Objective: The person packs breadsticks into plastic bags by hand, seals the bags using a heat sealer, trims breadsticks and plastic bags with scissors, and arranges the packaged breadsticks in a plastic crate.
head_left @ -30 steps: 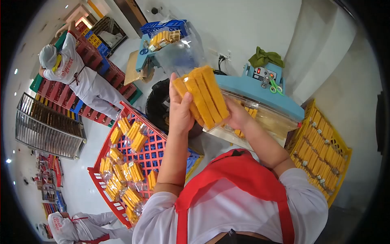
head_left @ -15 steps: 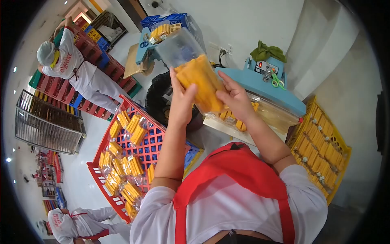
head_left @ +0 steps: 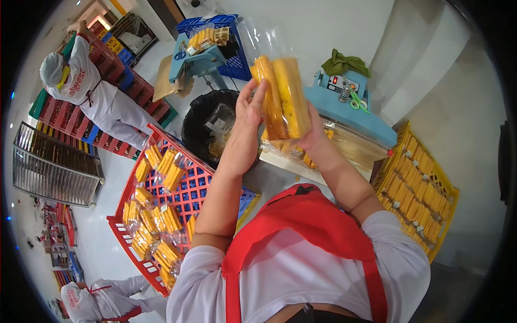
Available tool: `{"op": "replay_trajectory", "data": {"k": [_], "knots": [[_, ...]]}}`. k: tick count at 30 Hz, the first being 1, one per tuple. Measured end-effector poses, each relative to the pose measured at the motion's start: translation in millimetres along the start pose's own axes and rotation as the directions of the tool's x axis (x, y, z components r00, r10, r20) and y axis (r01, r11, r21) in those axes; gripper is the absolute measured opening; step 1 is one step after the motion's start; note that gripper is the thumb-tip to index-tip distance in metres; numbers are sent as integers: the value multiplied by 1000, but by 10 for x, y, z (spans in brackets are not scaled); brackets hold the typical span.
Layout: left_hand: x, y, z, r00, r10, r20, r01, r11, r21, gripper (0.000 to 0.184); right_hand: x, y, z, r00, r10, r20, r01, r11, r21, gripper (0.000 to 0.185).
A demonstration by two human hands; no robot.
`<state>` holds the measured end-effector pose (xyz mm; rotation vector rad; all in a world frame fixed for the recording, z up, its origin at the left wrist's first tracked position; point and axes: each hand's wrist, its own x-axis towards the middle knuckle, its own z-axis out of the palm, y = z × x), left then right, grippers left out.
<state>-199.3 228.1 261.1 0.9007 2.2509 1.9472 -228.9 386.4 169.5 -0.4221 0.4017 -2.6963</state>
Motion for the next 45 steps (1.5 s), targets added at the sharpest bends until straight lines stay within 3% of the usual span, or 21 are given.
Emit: {"op": "replay_trajectory", "data": {"k": [2,6,8,12,14,20,23,24,26,28,31,32,34,36,39,41,42,43,45], "knots": [[-27,23,28,999,28,16,-29,999,29,68,41,27,13,1000,-4,-20,7,991,134,53],[-61,28,84,998,58,19,-58,998,-16,69,-31,68,158,998,-26,58,19,993,118,52],[-76,0,93,997,73,22,-72,996,-45,69,-34,84,153,992,-34,124,7,978,210,52],[-93,-70,77,993,108,55,-107,994,-28,63,-33,98,156,991,-61,119,31,971,236,53],[-90,-90,85,993,107,49,-106,994,-35,62,-40,87,176,974,-98,204,68,987,146,53],[-36,-199,217,1000,-22,-1,21,943,-332,70,-69,35,144,982,-90,163,96,995,-28,52],[-1,-262,269,995,-89,-47,60,898,-436,69,-116,12,115,989,-115,88,112,993,34,51],[11,-292,277,995,-83,-47,55,904,-424,68,-118,12,85,990,-115,87,112,993,34,51],[34,-346,317,996,-80,-43,56,910,-411,71,-125,20,52,962,-226,-151,193,959,-207,50],[76,-396,411,998,-27,-59,32,997,77,88,-182,-1,108,957,-245,-154,210,954,-213,50],[148,-486,536,999,-7,-53,9,999,34,99,-287,-120,85,924,-310,-224,235,922,-308,47],[155,-477,567,999,-9,-35,10,1000,27,99,-336,-202,52,891,-352,-286,227,892,-391,46],[179,-424,619,995,79,61,-87,985,152,98,-459,-522,128,660,-710,-247,362,588,-723,42],[231,-374,726,978,93,189,-126,977,173,95,-813,-1074,-38,387,-916,109,506,112,-855,34],[228,-478,1079,913,125,389,-216,956,200,94,-1643,-1640,157,337,-939,72,295,33,-955,27],[244,-573,1389,812,250,527,-424,873,240,90,-2255,-1872,84,603,-752,-265,-79,274,-958,20],[235,-627,1534,777,272,568,-453,868,205,84,-2507,-1895,-12,609,-698,-378,-238,294,-926,19],[232,-698,1681,758,269,594,-449,876,176,84,-2789,-1860,-107,575,-714,-399,-253,309,-917,19],[238,-878,1991,630,116,768,-524,794,310,82,-3256,-1765,-293,629,-501,-595,-405,442,-801,22]]}}
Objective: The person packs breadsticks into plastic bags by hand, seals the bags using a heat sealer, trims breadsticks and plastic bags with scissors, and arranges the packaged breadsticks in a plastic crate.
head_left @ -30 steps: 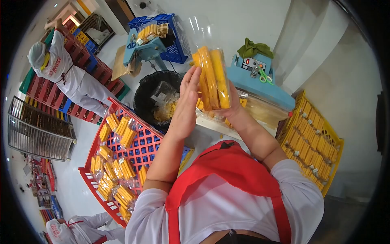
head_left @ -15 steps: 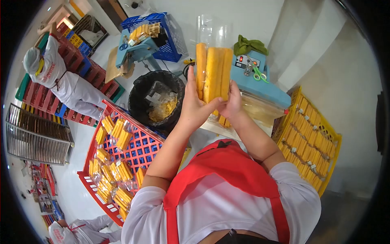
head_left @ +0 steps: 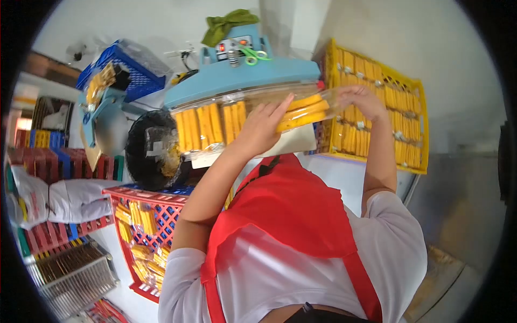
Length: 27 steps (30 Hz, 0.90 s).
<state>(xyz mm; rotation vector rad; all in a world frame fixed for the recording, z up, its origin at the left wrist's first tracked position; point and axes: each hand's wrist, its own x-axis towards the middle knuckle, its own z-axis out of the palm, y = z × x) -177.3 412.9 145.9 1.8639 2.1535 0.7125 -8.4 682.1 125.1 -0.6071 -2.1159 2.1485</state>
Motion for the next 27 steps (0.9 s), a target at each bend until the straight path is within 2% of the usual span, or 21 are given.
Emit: {"op": "replay_trajectory", "data": {"k": [1,2,3,5,7,9,11,12,14,16,17,19,20,22,23,24,25,26,27], "knots": [[79,-62,176,998,63,8,-63,998,-24,79,-98,198,-42,1000,13,-26,-13,1000,12,22],[153,-143,353,997,78,29,-77,996,-34,79,-192,375,-33,995,92,-37,-89,994,65,26],[214,-225,514,993,105,43,-108,993,52,77,-263,538,-20,985,170,-40,-164,979,121,30],[292,-353,744,990,115,75,-126,978,164,74,-347,826,31,984,179,-18,-173,969,175,33],[334,-461,855,993,74,96,-86,987,136,74,-403,1021,68,984,176,13,-174,957,231,37],[347,-418,835,993,26,119,-41,992,120,74,-436,1126,155,985,128,-117,-105,977,183,39],[295,-304,823,960,-191,-207,234,950,208,68,-482,1134,143,986,134,-99,-117,980,163,39],[286,-294,845,964,-182,-193,223,950,217,68,-486,1138,125,988,134,-79,-124,985,117,39],[242,-307,922,931,-320,-172,301,945,-132,70,-472,1205,202,991,112,-68,-98,979,180,37],[246,-362,983,932,-324,-162,299,940,-164,68,-466,1131,333,986,154,61,-166,919,359,33],[251,-383,1001,932,-327,-157,294,934,-204,67,-421,1184,387,986,155,69,-169,916,363,33],[285,-420,1044,933,-334,-130,306,932,-195,67,-338,1319,478,963,158,218,-235,890,392,26],[293,-423,1058,937,-334,-106,310,931,-190,67,-331,1309,526,961,159,226,-239,889,391,26],[281,-406,1086,923,-373,-97,352,917,-187,66,-322,1282,635,975,208,83,-224,907,356,22],[279,-388,1081,911,-405,-82,385,904,-186,66,-298,1300,661,974,208,88,-225,907,357,22],[278,-386,1060,910,-407,-80,388,903,-184,66,-279,1341,689,988,154,12,-150,938,314,20],[284,-394,1032,901,-433,-16,420,883,-211,66,-266,1360,698,993,96,-63,-77,962,262,19],[300,-367,982,889,-455,49,453,860,-236,65,-259,1337,697,993,99,-62,-79,962,262,19],[309,-326,940,888,-457,49,455,858,-238,65,-257,1295,687,987,142,-72,-119,959,259,18]]}}
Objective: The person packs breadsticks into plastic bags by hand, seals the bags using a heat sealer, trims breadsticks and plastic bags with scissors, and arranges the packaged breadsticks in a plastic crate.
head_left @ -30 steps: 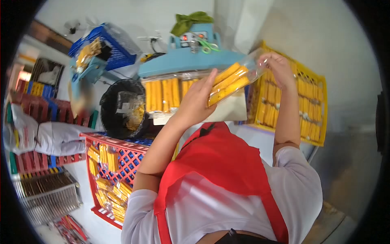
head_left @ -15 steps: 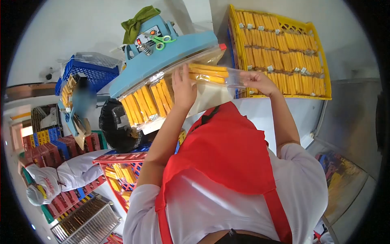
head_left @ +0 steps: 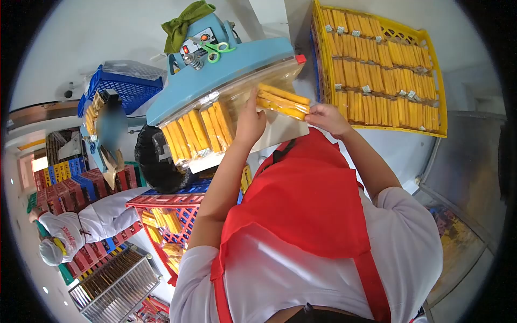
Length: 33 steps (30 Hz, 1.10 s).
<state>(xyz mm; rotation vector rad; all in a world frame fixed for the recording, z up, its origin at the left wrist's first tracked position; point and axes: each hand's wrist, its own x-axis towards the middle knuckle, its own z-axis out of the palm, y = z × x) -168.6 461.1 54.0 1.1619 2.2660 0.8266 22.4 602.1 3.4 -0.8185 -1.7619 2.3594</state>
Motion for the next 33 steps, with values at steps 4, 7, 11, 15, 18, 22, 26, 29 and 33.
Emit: {"op": "replay_trajectory", "data": {"k": [4,7,11,15,18,22,26,29,33], "knots": [[-95,82,-105,993,-102,53,104,994,-43,68,5,-47,-17,999,33,4,-33,999,0,18],[-114,58,-128,996,-55,65,61,994,-95,68,22,-28,-24,999,-45,11,47,988,-144,19],[-127,71,-201,982,-86,169,113,980,-161,68,47,-88,-77,998,44,40,-36,984,-175,19],[-117,99,-172,994,-1,112,-7,998,67,68,74,-80,-137,989,131,71,-136,989,59,19],[-75,167,-72,957,280,-73,-214,854,474,66,106,-134,-144,983,146,114,-155,985,75,19],[101,145,-98,943,299,142,-329,792,515,68,112,-130,-180,982,133,137,-149,982,114,16],[120,111,-100,932,337,135,-362,833,418,64,95,-66,-297,970,124,210,-177,949,259,14],[101,103,-116,945,307,112,-327,878,349,63,57,-158,-205,982,110,156,-147,956,252,10],[107,38,-85,923,368,111,-384,876,293,66,171,25,-147,984,13,179,-17,1000,20,13]]}}
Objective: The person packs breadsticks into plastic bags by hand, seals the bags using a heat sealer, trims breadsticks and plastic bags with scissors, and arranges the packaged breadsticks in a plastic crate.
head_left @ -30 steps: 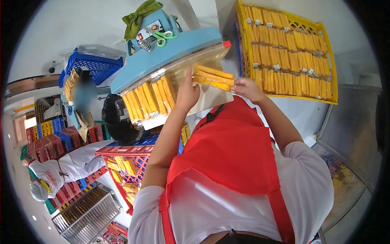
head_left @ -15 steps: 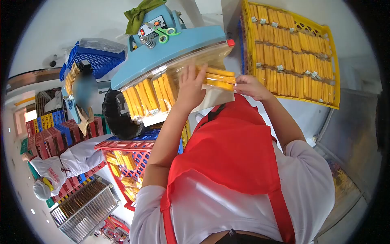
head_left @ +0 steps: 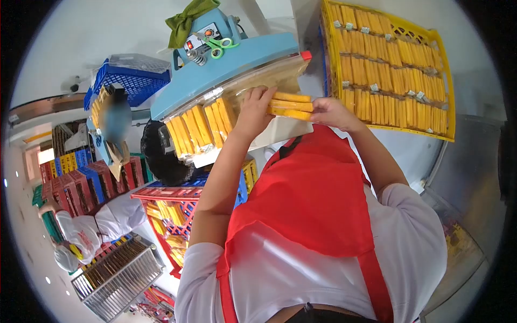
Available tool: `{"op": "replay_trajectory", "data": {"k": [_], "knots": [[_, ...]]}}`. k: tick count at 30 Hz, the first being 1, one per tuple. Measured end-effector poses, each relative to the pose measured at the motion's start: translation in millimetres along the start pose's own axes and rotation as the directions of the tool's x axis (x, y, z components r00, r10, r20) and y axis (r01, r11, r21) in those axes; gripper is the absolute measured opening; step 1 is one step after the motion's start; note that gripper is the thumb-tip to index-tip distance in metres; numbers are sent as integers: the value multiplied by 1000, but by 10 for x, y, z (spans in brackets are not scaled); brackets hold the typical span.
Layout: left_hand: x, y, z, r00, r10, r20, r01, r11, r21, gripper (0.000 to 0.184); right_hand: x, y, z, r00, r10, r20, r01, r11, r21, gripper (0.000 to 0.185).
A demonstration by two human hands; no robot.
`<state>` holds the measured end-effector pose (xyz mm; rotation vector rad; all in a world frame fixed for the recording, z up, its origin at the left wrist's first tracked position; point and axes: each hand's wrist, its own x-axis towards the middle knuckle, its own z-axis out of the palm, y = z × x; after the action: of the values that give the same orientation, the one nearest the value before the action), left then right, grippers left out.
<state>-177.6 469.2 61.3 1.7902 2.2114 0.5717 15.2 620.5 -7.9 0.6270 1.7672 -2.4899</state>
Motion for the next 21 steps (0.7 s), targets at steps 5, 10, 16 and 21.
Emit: {"op": "replay_trajectory", "data": {"k": [5,10,16,21], "knots": [[-83,-9,-47,1000,-28,-4,28,998,61,66,-49,-28,100,999,41,-12,-43,990,-131,20],[-113,-46,-178,989,-17,146,7,997,72,67,-129,-4,44,997,82,8,-82,969,234,18],[-99,-158,-170,988,27,152,-43,994,102,66,-137,-80,282,1000,-23,-16,28,919,393,19],[34,-289,-327,988,84,130,-110,972,207,65,-33,-48,347,995,-18,-103,47,958,283,22]]}}
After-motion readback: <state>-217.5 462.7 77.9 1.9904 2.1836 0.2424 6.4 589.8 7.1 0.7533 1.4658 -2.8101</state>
